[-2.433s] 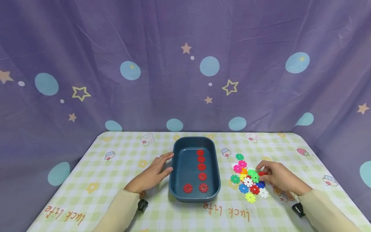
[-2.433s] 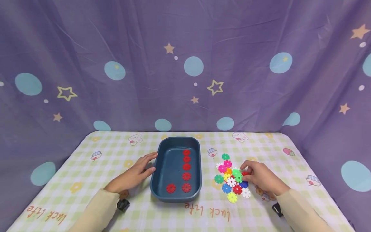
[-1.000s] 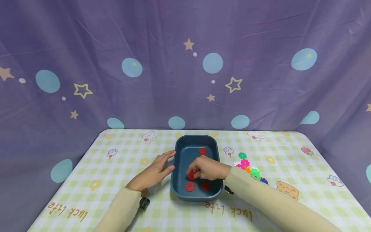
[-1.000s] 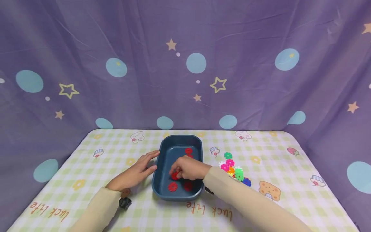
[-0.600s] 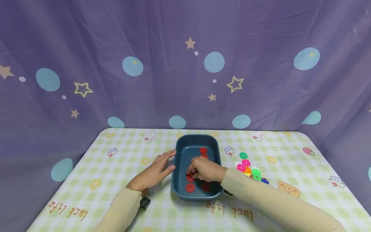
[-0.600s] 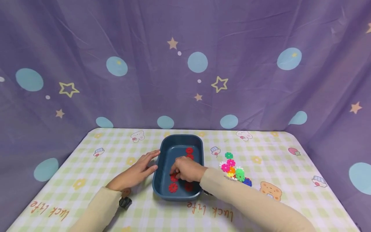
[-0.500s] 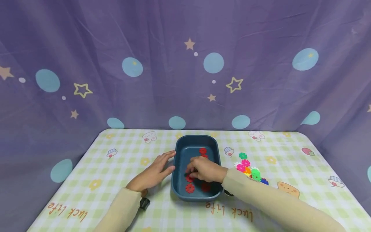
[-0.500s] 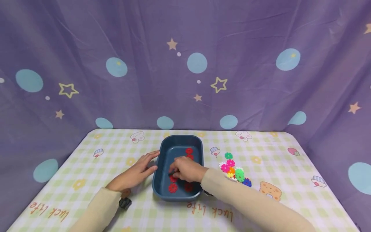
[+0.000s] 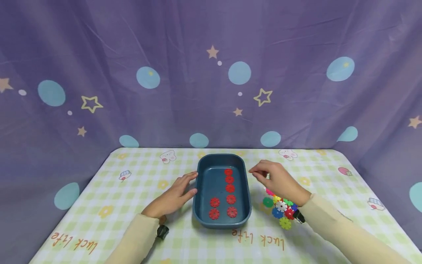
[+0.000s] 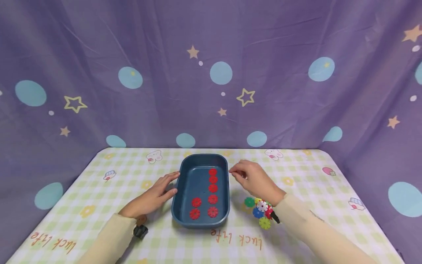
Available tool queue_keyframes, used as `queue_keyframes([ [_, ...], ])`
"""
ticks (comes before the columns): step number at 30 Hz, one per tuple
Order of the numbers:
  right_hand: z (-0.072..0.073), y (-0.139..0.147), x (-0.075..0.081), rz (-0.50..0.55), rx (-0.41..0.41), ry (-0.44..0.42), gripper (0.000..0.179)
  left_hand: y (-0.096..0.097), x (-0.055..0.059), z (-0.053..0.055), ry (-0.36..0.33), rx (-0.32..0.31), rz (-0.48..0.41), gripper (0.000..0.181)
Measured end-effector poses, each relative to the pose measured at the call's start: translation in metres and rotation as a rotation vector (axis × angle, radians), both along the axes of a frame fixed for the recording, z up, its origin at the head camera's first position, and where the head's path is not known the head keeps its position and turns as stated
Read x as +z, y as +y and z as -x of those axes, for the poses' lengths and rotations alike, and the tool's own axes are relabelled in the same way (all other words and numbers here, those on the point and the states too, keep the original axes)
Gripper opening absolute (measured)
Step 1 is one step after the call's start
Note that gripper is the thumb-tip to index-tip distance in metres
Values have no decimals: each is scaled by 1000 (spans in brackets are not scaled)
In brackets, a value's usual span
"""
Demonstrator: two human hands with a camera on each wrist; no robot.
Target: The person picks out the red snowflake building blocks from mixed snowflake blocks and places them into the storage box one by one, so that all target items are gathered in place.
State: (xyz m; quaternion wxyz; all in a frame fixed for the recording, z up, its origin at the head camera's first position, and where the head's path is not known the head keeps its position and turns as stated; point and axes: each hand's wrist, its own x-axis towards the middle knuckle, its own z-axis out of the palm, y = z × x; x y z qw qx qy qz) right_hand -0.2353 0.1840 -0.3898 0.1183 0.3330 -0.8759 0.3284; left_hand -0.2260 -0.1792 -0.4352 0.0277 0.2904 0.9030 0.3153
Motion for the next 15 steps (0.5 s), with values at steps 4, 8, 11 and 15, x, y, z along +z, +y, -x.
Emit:
queue_keyframes([
  [4, -3, 43, -13, -102, -134, -121, 12, -1, -2, 0, -11, 6, -2, 59],
  [8, -11, 79, -29, -191, -160, -286, 18, -1, -3, 2, -12, 9, 6, 60],
  [11, -19, 97, -41, -210, -97, -370, 25, -1, -2, 3, -5, 2, 6, 60],
  [15, -25, 107, -50, -223, -1, -366, 30, -1, -2, 3, -6, 3, 5, 60],
])
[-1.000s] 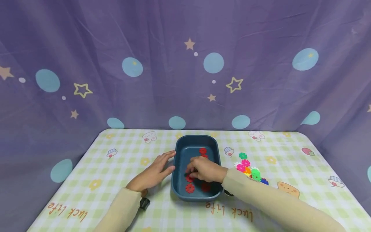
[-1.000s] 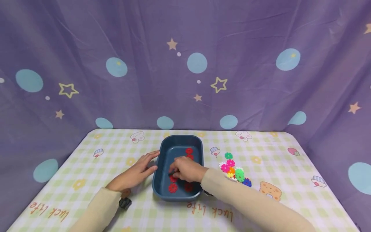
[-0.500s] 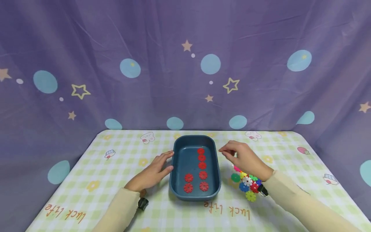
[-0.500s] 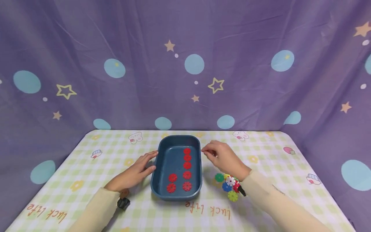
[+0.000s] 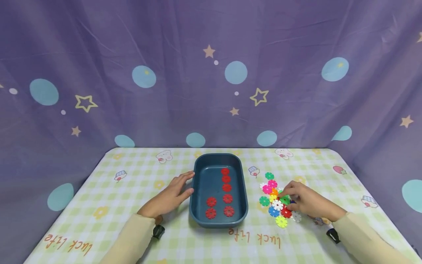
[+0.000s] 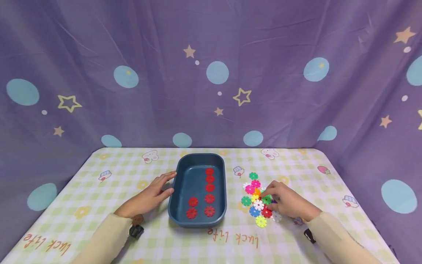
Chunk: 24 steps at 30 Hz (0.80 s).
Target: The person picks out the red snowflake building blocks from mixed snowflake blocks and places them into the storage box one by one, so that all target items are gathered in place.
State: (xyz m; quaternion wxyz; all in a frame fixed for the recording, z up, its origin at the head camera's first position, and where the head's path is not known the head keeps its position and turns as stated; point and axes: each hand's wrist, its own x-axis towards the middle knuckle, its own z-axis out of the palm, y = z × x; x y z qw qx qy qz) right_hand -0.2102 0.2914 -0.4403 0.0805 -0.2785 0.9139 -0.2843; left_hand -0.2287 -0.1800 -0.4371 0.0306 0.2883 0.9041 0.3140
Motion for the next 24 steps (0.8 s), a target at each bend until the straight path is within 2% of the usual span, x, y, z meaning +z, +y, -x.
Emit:
queue_keyframes([
  [2, -2, 2, -2, -7, -8, 38, 31, 0, 0, 0, -4, 2, 0, 60],
  [7, -3, 1, -5, -51, -105, 109, 34, -1, -1, 0, -11, -4, -9, 60],
  [13, -1, -9, -10, -92, -132, 176, 27, -1, -1, 1, -5, 0, -8, 59],
  [16, 2, -14, -11, -61, -152, 189, 23, -1, -1, 0, -14, 0, -12, 59],
  [22, 8, -25, -8, 63, -154, 124, 25, 0, 0, 0, -11, -4, -12, 59],
  [24, 9, -29, -5, 103, -161, 132, 22, 0, 0, 0, -12, -6, -14, 60],
])
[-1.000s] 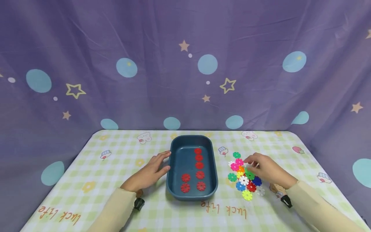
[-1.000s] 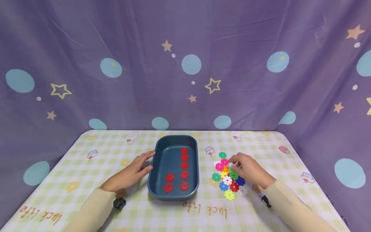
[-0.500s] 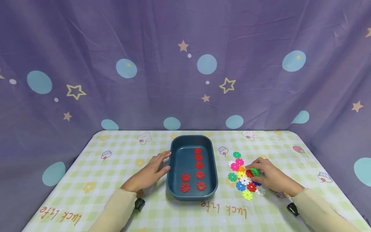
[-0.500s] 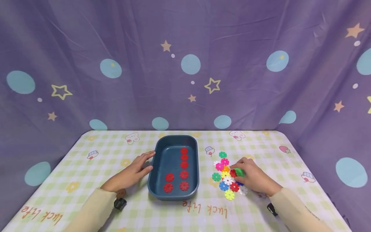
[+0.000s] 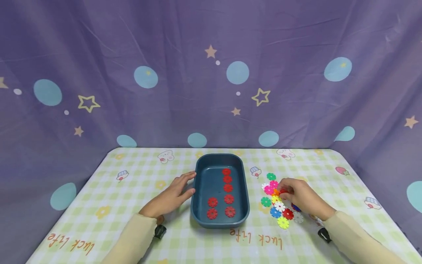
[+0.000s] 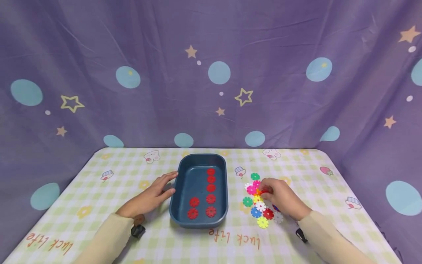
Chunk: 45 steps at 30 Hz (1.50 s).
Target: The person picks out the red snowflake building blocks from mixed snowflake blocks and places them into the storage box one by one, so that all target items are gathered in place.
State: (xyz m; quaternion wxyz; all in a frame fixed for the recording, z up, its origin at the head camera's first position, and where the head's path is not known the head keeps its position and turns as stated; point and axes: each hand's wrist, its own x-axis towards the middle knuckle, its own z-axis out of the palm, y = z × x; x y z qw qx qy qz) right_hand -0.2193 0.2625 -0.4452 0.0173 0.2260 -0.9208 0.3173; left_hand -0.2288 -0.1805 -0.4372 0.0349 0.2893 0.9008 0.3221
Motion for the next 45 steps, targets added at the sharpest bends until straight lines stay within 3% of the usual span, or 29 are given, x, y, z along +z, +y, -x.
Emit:
queue_keyframes([
  [5, 5, -15, 14, 71, 37, 121, 21, -2, 0, -1, -3, 4, -2, 58],
  [12, 10, -44, 37, 154, 199, 205, 40, -4, 0, -2, -14, 8, -5, 59],
  [17, 15, -69, 46, 197, 278, 188, 42, -3, 0, -3, -23, 16, -1, 60],
  [26, 25, -111, 44, 216, 357, 47, 36, 0, 1, -3, -25, 13, 0, 58],
  [31, 34, -133, 35, 192, 395, -5, 34, 1, -1, -1, 4, 5, 4, 58],
  [38, 47, -156, 20, 109, 464, 9, 32, 2, -1, -2, -23, 10, 3, 58],
  [45, 55, -171, 25, -51, 485, 46, 26, 2, 2, -2, -19, 18, 9, 57],
])
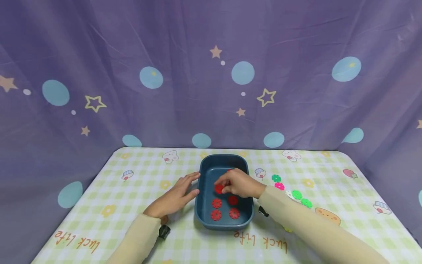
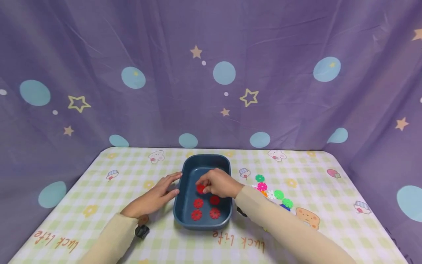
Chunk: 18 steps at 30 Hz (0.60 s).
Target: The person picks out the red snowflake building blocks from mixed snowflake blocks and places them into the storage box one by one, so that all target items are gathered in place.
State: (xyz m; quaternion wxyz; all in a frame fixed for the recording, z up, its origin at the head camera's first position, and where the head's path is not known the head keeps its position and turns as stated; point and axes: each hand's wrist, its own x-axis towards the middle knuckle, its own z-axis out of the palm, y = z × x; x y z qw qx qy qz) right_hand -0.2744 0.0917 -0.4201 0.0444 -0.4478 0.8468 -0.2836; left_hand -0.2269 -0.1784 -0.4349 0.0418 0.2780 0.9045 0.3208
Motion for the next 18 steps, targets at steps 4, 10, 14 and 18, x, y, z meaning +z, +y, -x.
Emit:
queue_keyframes([
  [4, 4, -6, 0, -84, -16, -38, 27, 0, 1, 0, 3, -6, 1, 58],
  [10, 8, -11, -2, -131, -31, -112, 26, 0, -1, 1, 6, -6, 16, 60],
  [14, 10, -13, -4, -157, -40, -85, 25, -1, -1, 1, 8, -1, 14, 60],
  [18, 12, -13, -7, -159, -28, -23, 23, -2, -2, 1, 4, -2, 4, 59],
])
